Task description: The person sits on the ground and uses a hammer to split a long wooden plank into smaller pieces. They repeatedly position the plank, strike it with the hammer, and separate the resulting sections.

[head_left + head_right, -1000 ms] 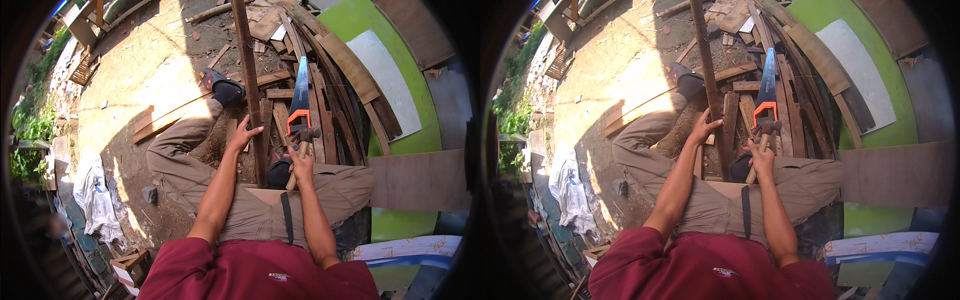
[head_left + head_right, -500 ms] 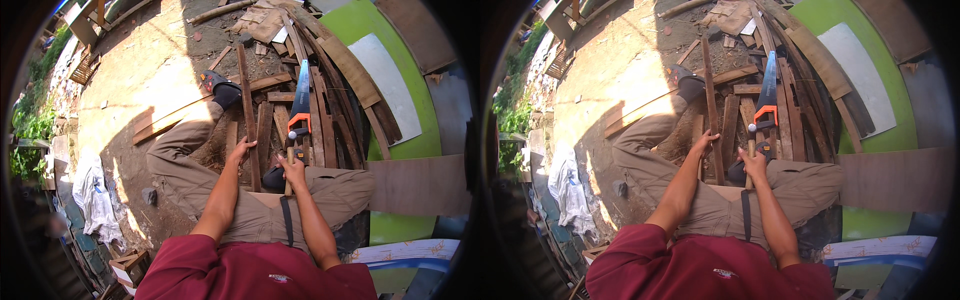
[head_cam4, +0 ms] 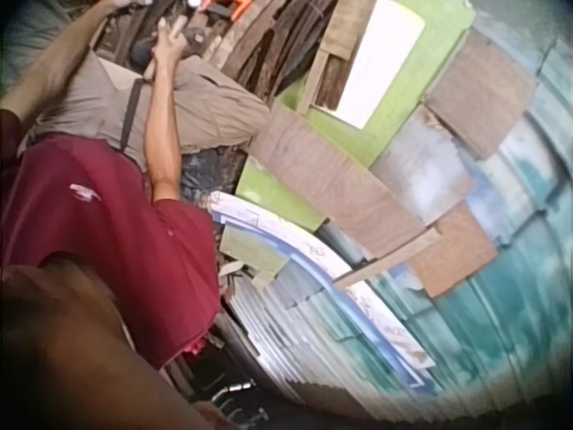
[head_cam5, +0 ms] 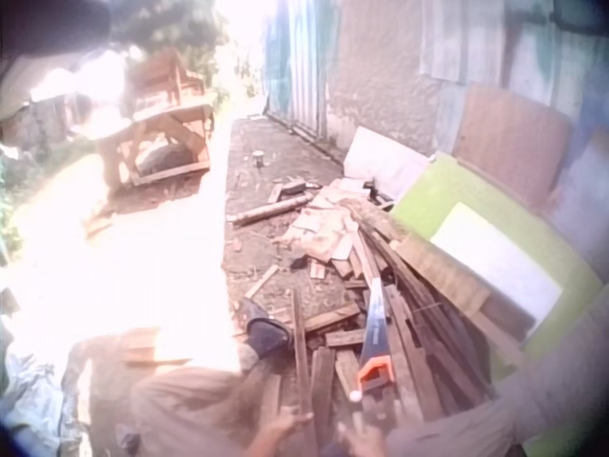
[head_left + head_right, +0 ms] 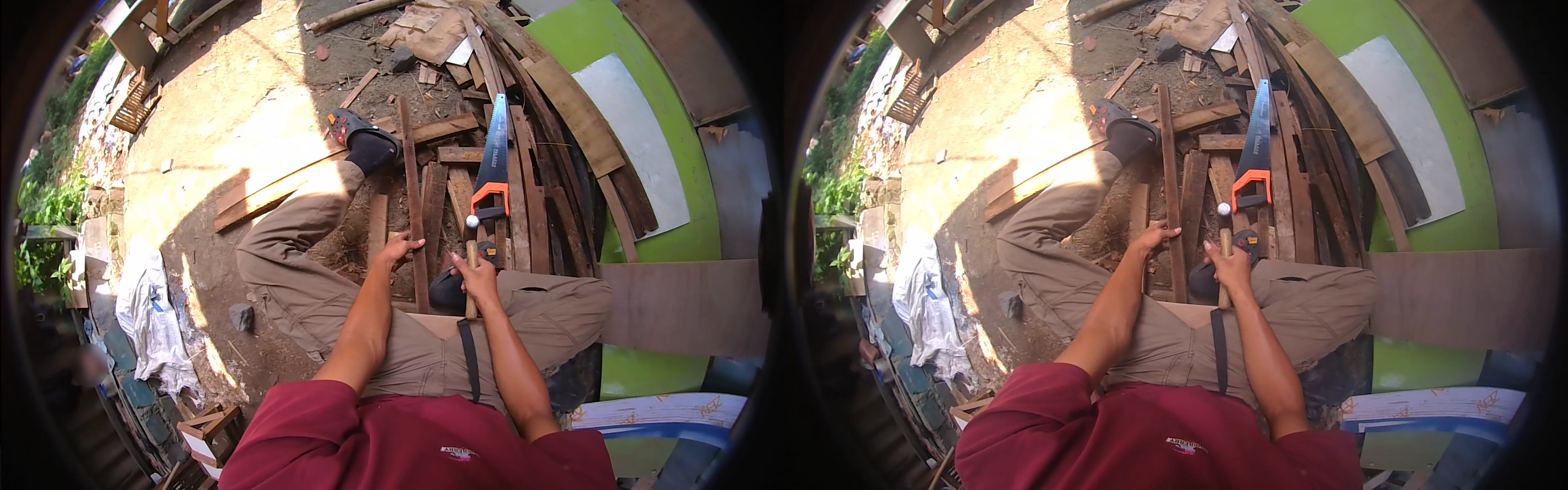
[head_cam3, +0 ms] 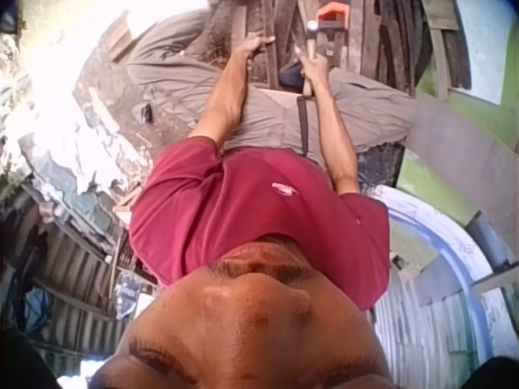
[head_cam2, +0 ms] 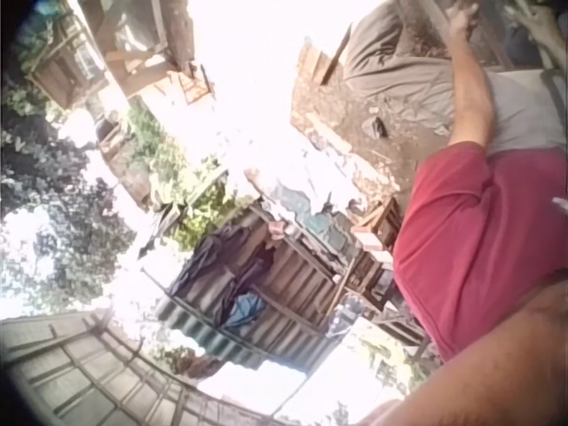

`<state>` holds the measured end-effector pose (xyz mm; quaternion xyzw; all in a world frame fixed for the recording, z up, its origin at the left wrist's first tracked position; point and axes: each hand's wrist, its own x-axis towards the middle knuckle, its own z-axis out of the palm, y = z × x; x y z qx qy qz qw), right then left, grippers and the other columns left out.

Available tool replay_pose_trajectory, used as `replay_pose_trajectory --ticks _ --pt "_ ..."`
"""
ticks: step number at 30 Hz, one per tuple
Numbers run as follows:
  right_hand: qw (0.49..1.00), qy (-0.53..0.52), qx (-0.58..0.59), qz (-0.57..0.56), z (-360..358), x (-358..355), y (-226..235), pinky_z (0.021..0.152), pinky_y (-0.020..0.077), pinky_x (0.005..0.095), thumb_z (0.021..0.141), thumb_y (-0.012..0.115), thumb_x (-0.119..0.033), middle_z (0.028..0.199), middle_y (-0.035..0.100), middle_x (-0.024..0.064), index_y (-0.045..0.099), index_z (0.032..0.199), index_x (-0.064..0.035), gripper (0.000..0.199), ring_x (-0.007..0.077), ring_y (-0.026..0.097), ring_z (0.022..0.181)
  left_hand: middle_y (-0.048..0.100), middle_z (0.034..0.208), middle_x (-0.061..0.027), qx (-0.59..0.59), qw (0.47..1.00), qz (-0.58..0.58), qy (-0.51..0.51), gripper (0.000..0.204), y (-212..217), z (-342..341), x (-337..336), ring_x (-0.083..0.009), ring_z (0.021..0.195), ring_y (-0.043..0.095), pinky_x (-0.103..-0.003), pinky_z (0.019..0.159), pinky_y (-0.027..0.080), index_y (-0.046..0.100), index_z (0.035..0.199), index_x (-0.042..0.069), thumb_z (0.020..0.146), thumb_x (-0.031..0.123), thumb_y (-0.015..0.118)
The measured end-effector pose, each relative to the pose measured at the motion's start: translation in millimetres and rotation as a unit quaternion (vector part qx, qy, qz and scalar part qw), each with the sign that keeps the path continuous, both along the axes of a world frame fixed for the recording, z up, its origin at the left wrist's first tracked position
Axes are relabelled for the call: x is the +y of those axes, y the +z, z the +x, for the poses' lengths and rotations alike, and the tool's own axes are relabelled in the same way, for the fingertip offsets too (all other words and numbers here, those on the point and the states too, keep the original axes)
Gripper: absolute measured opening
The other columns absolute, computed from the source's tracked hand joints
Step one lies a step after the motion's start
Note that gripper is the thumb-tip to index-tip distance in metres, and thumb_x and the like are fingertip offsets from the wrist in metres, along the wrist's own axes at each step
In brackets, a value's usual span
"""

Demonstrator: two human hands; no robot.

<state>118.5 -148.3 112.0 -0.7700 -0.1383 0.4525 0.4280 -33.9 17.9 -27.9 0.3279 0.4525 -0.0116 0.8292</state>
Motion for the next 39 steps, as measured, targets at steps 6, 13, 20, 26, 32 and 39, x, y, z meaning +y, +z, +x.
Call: replay_pose_trajectory --ticks 6,13,20,26,32,39 --pt "1.000 0.001 0.008 -0.017 1.7 -0.4 0.3 0.038 0.0390 0.0238 0.087 0.073 -0.038 0.068 0.068 0.0052 0.068 0.086 0.0000 0.039 0.0074 0.051 0.041 0.057 0.131 -0.0077 0.039 0.995 0.035 -0.084 0.064 -19.4 -0.8 -7.1 -0.0219 0.117 0.055 -0.043 0.093 0.047 0.045 0.140 0.004 0.087 0.025 0.074" --pt "0.999 0.011 0.001 -0.033 1.2 -3.0 -6.3 0.039 0.0395 0.0240 0.086 0.073 -0.039 0.068 0.068 0.0046 0.069 0.088 0.0000 0.039 0.0074 0.052 0.042 0.056 0.134 -0.0181 0.214 0.921 0.186 -0.266 0.066 -1.5 5.9 -1.3 -0.0320 0.119 0.057 -0.047 0.093 0.051 0.046 0.139 -0.002 0.089 0.036 0.068" --pt "0.999 0.014 0.010 -0.034 -2.8 -1.3 -3.2 0.039 0.0396 0.0240 0.085 0.075 -0.038 0.067 0.067 0.0043 0.069 0.088 -0.0003 0.039 0.0074 0.052 0.042 0.064 0.114 -0.0290 0.289 0.899 0.256 -0.209 0.068 6.4 10.5 -4.6 -0.0413 0.104 0.064 -0.046 0.090 0.052 0.060 0.116 -0.010 0.090 0.054 0.058" --pt "0.999 0.012 -0.002 -0.052 2.2 -5.2 -5.8 0.039 0.0401 0.0241 0.084 0.075 -0.038 0.065 0.066 0.0045 0.068 0.086 -0.0008 0.038 0.0075 0.053 0.042 0.066 0.107 -0.0296 0.297 0.799 0.478 -0.211 0.062 40.6 39.4 -18.7 -0.0416 0.103 0.064 -0.045 0.090 0.051 0.062 0.100 -0.009 0.084 0.050 0.068" --pt "0.998 0.029 -0.008 -0.049 0.2 -5.9 -8.5 0.037 0.0392 0.0252 0.084 0.076 -0.038 0.066 0.068 0.0064 0.067 0.082 -0.0005 0.039 0.0076 0.051 0.041 0.065 0.110 -0.0291 0.312 0.823 0.425 -0.211 0.065 13.9 27.2 -14.2 -0.0403 0.107 0.063 -0.044 0.092 0.051 0.060 0.111 -0.008 0.076 0.042 0.079" --pt "0.997 0.053 -0.016 -0.057 1.3 0.5 -11.9 0.042 0.0431 0.0287 0.082 0.075 -0.034 0.062 0.065 0.0073 0.069 0.081 0.0008 0.035 0.0118 0.055 0.043 0.060 0.125 -0.0257 0.330 0.801 0.397 -0.302 0.079 17.1 16.2 -20.1 -0.0380 0.114 0.060 -0.044 0.096 0.049 0.038 0.142 -0.001 0.082 0.036 0.074"
